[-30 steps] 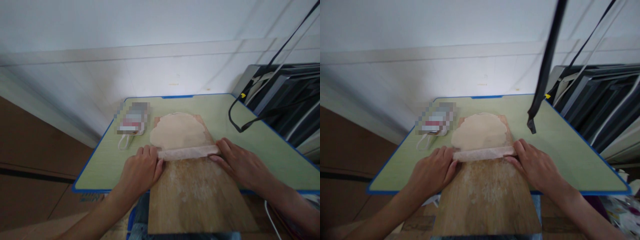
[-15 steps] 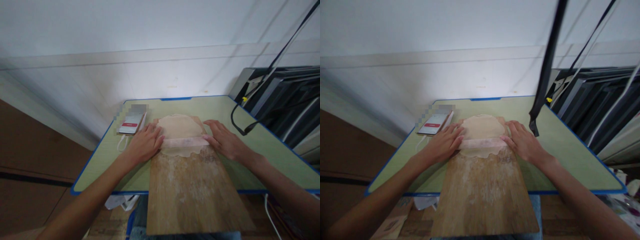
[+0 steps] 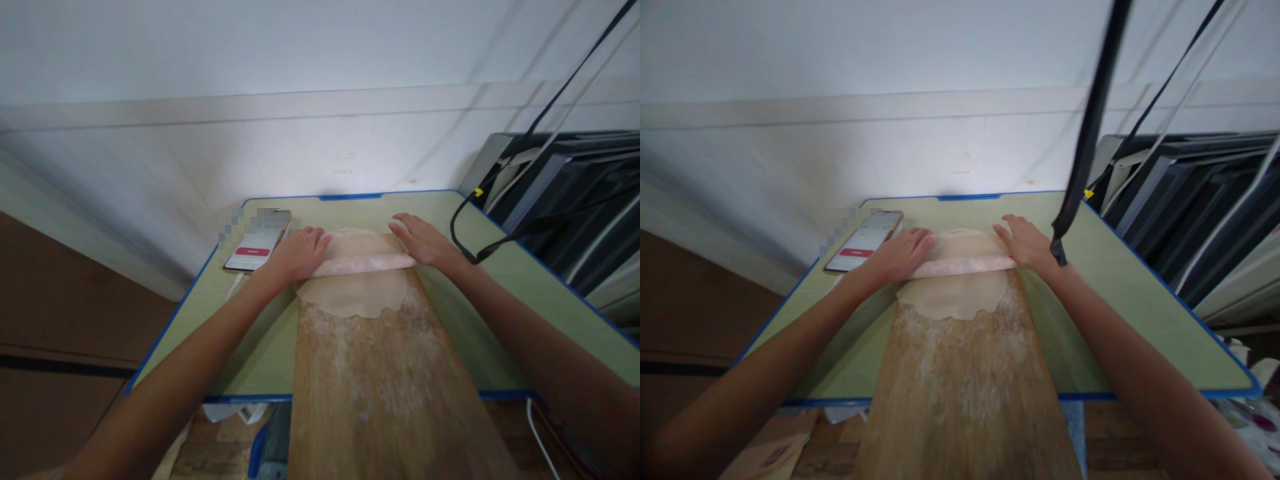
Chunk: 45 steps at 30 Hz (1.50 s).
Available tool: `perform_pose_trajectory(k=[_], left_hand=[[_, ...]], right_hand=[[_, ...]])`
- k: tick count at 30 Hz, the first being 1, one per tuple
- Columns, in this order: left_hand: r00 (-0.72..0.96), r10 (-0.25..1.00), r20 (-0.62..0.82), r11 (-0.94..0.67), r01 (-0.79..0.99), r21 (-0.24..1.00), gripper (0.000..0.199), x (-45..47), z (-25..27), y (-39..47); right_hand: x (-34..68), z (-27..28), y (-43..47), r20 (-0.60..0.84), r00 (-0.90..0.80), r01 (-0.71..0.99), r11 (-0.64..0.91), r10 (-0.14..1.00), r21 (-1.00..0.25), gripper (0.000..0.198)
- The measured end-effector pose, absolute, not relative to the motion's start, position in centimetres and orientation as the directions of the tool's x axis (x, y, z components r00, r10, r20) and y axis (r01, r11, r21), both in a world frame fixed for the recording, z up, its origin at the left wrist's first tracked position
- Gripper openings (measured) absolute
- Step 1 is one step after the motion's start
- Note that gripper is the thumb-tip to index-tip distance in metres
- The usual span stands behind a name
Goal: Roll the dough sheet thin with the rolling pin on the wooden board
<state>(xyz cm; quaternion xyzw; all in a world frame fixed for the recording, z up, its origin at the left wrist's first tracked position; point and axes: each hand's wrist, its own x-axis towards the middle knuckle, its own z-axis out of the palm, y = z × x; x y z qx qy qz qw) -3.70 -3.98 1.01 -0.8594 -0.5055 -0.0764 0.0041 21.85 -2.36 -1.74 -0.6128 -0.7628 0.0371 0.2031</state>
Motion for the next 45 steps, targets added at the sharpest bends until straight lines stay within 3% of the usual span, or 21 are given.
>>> perform_pose_trajectory(k=[9, 14, 20, 32, 45], left_hand=[[0.416, 0.885, 0.21, -0.451, 0.878, 0.159, 0.049, -3.5, 1.1, -1.8], [0.39, 0.887, 0.248, -0.434, 0.887, 0.156, 0.051, -3.5, 0.8, -0.9], [0.413, 0.871, 0.266, -0.458, 0.879, 0.133, 0.051, -3.4, 0.6, -1.6], [0.573, 0.807, 0.144, -0.585, 0.809, 0.059, 0.039, -3.4, -0.1, -2.0], [0.545, 0.829, 0.121, -0.554, 0.831, 0.047, 0.041, -2.4, 0.2, -4.2]], right_hand=[[21.1, -1.5, 0.2, 0.235, 0.037, 0.955, 0.035, 0.971, -0.294, 0.038], [20.8, -1.5, 1.1, 0.233, 0.066, 0.971, -0.008, 0.97, -0.241, 0.033], [20.8, -1.3, 1.0, 0.192, 0.009, 0.984, 0.026, 0.981, -0.178, 0.032], [20.3, -0.8, -1.0, 0.149, -0.184, 0.979, 0.195, 0.972, -0.063, 0.04], [17.3, 0.0, -4.0, 0.135, -0.219, 0.975, 0.221, 0.966, 0.0, 0.047]])
